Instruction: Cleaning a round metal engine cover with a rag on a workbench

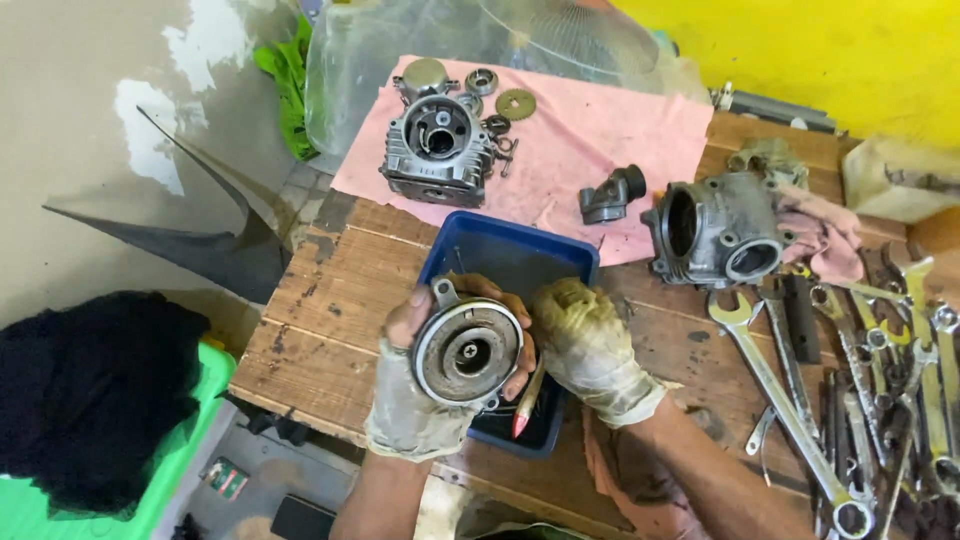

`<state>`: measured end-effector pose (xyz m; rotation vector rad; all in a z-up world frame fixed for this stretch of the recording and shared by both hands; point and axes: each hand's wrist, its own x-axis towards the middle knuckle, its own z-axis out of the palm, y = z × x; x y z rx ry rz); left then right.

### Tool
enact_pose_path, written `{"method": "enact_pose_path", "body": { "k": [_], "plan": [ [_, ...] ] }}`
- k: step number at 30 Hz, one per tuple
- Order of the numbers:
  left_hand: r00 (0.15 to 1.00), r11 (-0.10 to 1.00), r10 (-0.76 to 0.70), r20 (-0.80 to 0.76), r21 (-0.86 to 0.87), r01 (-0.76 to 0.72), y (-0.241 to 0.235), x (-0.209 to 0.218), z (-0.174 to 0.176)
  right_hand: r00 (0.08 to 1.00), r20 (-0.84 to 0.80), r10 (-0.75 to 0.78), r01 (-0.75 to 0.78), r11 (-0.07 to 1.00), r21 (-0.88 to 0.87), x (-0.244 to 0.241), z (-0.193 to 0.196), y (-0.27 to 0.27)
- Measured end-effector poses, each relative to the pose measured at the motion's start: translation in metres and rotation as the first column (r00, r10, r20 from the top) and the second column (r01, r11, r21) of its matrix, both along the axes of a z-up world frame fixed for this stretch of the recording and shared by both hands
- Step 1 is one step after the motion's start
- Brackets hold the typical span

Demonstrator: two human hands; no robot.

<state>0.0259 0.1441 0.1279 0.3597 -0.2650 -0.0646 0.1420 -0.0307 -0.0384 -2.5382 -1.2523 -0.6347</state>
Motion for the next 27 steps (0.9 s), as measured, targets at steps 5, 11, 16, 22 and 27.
{"method": "enact_pose_path", "body": {
  "k": [5, 11, 16, 22, 27],
  "plan": [
    [0.989, 0.993, 0.102, -0.110, 0.069, -0.095, -0.006, -0.002, -0.015, 0.871, -0.439, 0.220, -0.013, 0.904, 0.428, -0.034, 0.090, 0.000],
    [0.953, 0.939, 0.280, -0.113, 0.239, -0.247, -0.015, 0.000, -0.006, 0.777, -0.546, 0.314, 0.051, 0.833, 0.552, -0.032, 0.094, -0.007],
    [0.959, 0.972, 0.181, -0.219, 0.190, -0.140, -0.013, 0.003, -0.028, 0.674, -0.703, 0.226, 0.343, 0.748, 0.569, -0.045, 0.128, -0.026],
    [0.912, 0.965, 0.111, -0.394, 0.262, -0.005, -0.024, 0.007, -0.036, 0.766, -0.473, 0.436, 0.046, 0.696, 0.716, -0.051, 0.155, -0.031],
    [0.938, 0.861, 0.194, -0.289, 0.509, -0.022, -0.032, 0.005, -0.038, 0.776, -0.578, 0.252, 0.106, 0.852, 0.513, -0.054, 0.173, -0.029]
  ]
}}
